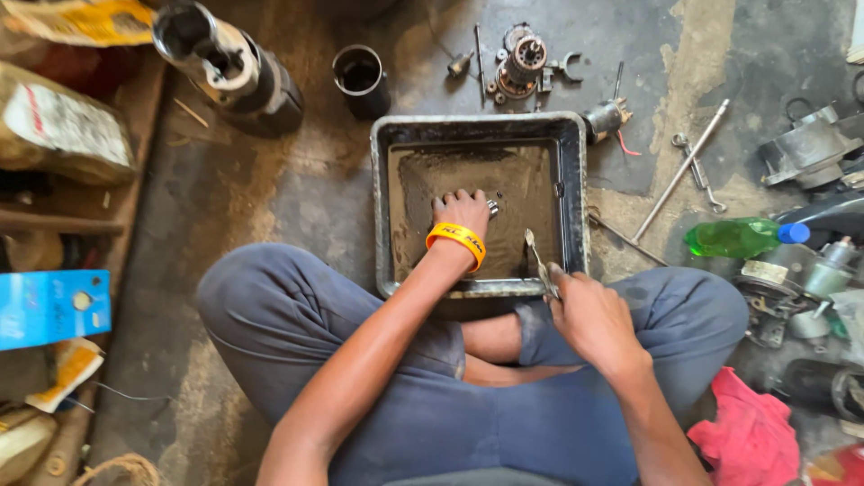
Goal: The person scrubs a cylindrical mechanical part with a brush inside a tray of dark liquid, then pours a clear liquid from a green bottle over the part to rinse it.
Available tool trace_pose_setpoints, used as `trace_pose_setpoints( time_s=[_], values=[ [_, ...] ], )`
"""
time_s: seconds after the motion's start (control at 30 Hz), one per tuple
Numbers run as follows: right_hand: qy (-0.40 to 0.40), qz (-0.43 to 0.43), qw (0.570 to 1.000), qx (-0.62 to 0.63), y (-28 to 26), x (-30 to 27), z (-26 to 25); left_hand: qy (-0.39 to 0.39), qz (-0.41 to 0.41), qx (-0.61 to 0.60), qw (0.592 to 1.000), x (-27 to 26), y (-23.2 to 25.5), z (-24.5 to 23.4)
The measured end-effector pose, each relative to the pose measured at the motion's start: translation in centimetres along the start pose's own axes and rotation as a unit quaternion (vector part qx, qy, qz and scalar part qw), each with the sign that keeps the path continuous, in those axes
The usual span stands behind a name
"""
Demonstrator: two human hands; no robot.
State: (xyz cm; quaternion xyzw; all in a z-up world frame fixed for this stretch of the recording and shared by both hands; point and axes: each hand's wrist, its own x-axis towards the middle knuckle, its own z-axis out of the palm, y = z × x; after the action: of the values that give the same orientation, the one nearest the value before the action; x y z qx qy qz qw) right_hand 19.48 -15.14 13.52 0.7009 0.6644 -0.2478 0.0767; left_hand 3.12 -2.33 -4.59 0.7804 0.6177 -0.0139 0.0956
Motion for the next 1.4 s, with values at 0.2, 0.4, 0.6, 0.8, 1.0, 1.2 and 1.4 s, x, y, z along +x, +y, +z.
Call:
trace_pose_setpoints(
  time_s=[0.2,0.4,0.6,0.8,1.0,1.2,1.4],
  values=[
    [0.084,-0.063,0.992,0.074,2.9,-1.9,-1.7,-0.019,0.031,-0.003,0.999,0.5,-0.8,2.0],
    [0.264,0.148,0.825,0.478,17.4,-6.5,-4.4,-0.039,0.013,0.017,0.999,0.3,-0.8,0.4],
    [0.221,0.179,0.867,0.409,30.3,0.8,-0.4,-0.157,0.018,-0.080,0.984,0.6,-2.3,-4.1],
    [0.262,0.090,0.864,0.421,33.4,6.2,4.7,-0.190,-0.052,-0.365,0.910,1.4,-4.7,-6.8],
    [0.285,0.041,0.847,0.447,37.2,6.5,5.2,-0.084,0.013,-0.689,0.720,2.8,-3.0,-5.8],
    [0.212,0.012,0.828,0.519,33.2,3.9,1.3,-0.101,-0.115,-0.747,0.647,3.1,-1.7,-3.8],
    [0.019,-0.069,0.888,0.454,18.3,1.2,-5.2,-0.075,-0.159,-0.815,0.552,2.7,-0.7,-2.3]
  ],
)
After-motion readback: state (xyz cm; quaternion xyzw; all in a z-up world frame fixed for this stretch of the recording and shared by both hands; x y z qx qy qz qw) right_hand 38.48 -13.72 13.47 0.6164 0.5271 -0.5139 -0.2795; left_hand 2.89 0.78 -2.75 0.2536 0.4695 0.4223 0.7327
